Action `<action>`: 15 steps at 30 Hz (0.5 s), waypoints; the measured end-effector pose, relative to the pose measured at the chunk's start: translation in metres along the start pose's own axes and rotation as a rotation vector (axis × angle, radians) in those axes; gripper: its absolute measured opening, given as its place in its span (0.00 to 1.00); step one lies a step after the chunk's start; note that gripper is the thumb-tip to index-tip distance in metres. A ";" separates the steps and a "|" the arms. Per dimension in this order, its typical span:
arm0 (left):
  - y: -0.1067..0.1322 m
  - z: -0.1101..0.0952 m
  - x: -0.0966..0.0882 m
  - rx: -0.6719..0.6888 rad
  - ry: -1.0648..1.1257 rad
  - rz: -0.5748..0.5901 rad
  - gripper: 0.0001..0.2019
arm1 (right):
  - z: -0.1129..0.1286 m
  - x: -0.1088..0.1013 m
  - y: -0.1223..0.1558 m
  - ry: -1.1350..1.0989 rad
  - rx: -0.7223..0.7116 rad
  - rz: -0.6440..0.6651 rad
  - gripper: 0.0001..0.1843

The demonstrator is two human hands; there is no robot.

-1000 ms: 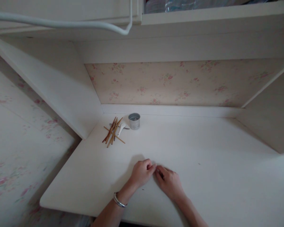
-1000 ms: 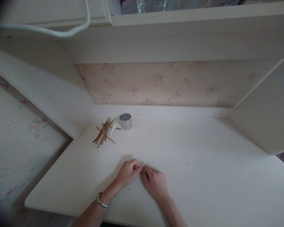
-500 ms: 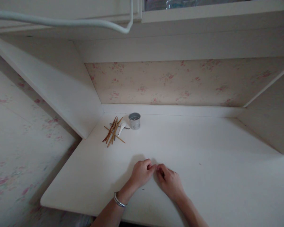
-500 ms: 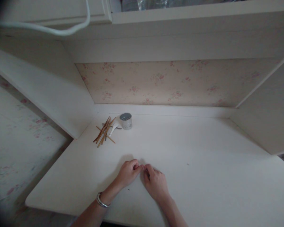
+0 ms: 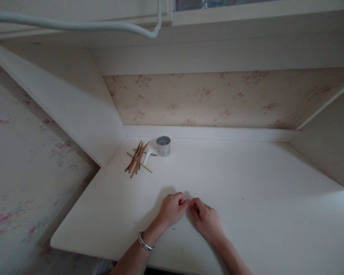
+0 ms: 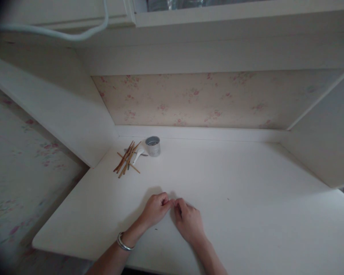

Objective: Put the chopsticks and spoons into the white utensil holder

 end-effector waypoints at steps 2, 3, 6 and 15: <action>0.000 0.000 0.000 -0.002 0.006 0.000 0.18 | -0.001 0.001 0.000 -0.001 -0.005 -0.008 0.13; 0.000 0.000 0.001 -0.002 0.008 -0.001 0.18 | -0.001 0.001 0.000 -0.002 -0.007 -0.014 0.13; 0.001 0.000 0.000 0.000 0.008 -0.001 0.18 | -0.003 0.001 -0.001 -0.008 -0.006 -0.029 0.13; 0.000 0.000 -0.001 0.004 0.007 -0.006 0.18 | -0.003 0.002 0.000 0.006 -0.001 -0.004 0.11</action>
Point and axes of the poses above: each hand's wrist, its own y-axis away from the middle knuckle, its own x-axis out of the palm, z = x × y, the point moved 10 cm from there along -y, towards the middle knuckle, and after that the axes turned 15 degrees about -z, right-handed, at the moved point
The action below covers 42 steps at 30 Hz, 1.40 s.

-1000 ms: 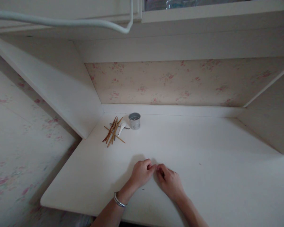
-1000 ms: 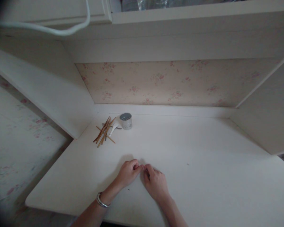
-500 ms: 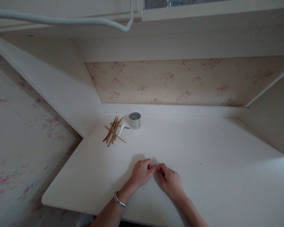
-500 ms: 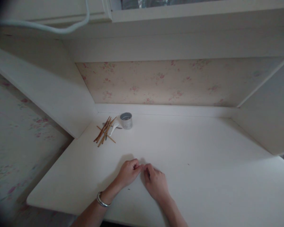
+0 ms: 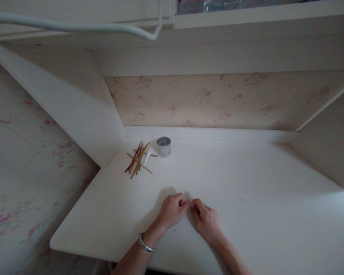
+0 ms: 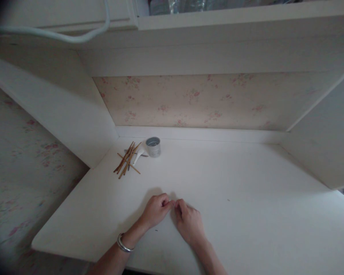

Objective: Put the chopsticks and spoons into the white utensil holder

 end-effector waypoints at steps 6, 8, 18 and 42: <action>0.000 0.000 0.000 -0.005 0.002 0.008 0.17 | 0.000 0.001 -0.001 0.015 0.003 0.006 0.12; 0.000 0.000 0.000 -0.004 -0.001 0.005 0.17 | 0.000 0.002 -0.001 0.015 0.000 0.009 0.11; 0.000 0.001 0.001 -0.005 0.010 0.007 0.17 | -0.001 0.003 0.001 0.019 0.019 0.014 0.11; -0.001 -0.001 -0.008 -0.003 0.049 0.046 0.17 | 0.100 0.042 -0.222 -0.076 -0.016 0.072 0.28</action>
Point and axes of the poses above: each hand's wrist, its own y-axis away from the middle knuckle, its own x-axis out of the palm, z = x × y, the point moved 10 cm from there along -y, towards the middle knuckle, and after that the axes turned 15 degrees about -z, right-handed, at the moved point
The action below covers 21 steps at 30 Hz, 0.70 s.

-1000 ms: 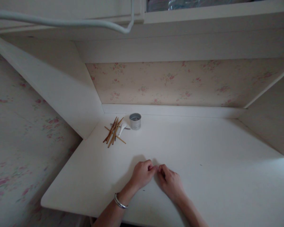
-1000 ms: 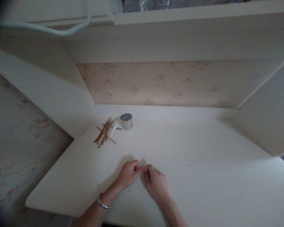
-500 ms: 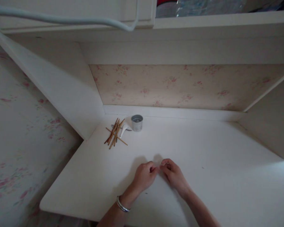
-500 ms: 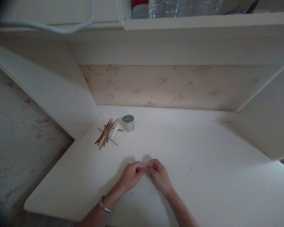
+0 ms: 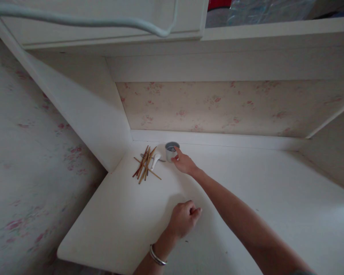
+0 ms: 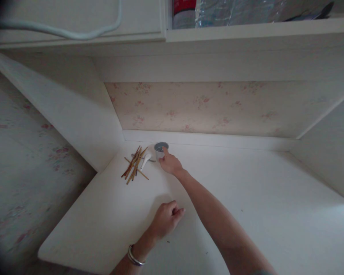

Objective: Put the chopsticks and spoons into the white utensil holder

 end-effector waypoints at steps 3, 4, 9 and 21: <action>0.000 0.000 0.000 -0.005 0.001 0.019 0.17 | -0.001 0.005 -0.011 0.059 -0.015 -0.026 0.20; 0.000 0.000 0.000 -0.005 -0.002 0.023 0.18 | -0.003 0.004 -0.012 0.071 -0.021 -0.043 0.17; 0.001 0.001 0.004 0.003 -0.031 0.028 0.17 | -0.011 -0.021 0.002 0.064 -0.041 -0.150 0.13; -0.002 0.006 0.003 -0.057 0.036 0.000 0.07 | -0.077 -0.121 0.152 -0.169 0.124 -0.394 0.18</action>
Point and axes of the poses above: each hand's wrist, its own y-axis away from the middle knuckle, its own x-axis out of the palm, z = x × y, the point moved 10 cm from there along -y, towards the middle knuckle, and after that the axes turned 15 degrees about -z, right-handed, at the moved point
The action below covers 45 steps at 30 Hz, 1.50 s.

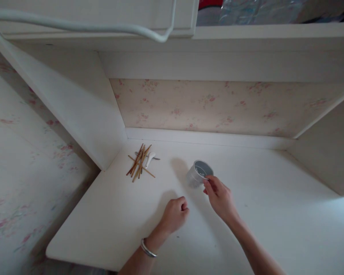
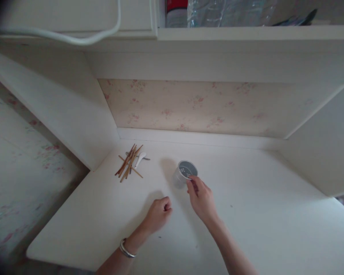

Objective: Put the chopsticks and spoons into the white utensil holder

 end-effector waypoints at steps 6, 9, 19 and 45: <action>0.000 0.005 -0.004 -0.025 0.050 -0.066 0.07 | -0.037 -0.043 0.059 0.029 0.120 -0.021 0.21; 0.003 0.004 -0.002 -0.020 0.045 -0.073 0.07 | -0.041 -0.052 0.071 0.060 0.086 -0.012 0.19; -0.033 0.029 -0.076 -0.035 -0.096 -0.354 0.09 | -0.050 -0.046 0.090 -0.077 0.047 -0.001 0.27; -0.161 0.085 -0.135 0.094 -0.770 -0.170 0.25 | -0.111 -0.039 0.105 -0.115 0.406 0.004 0.27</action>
Point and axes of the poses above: each hand's wrist, its own y-axis away from the middle knuckle, its own x-axis out of the palm, z = x × y, the point moved 10 cm from there along -y, towards the middle knuckle, and after that the axes turned 15 degrees about -z, right-handed, at the moved point
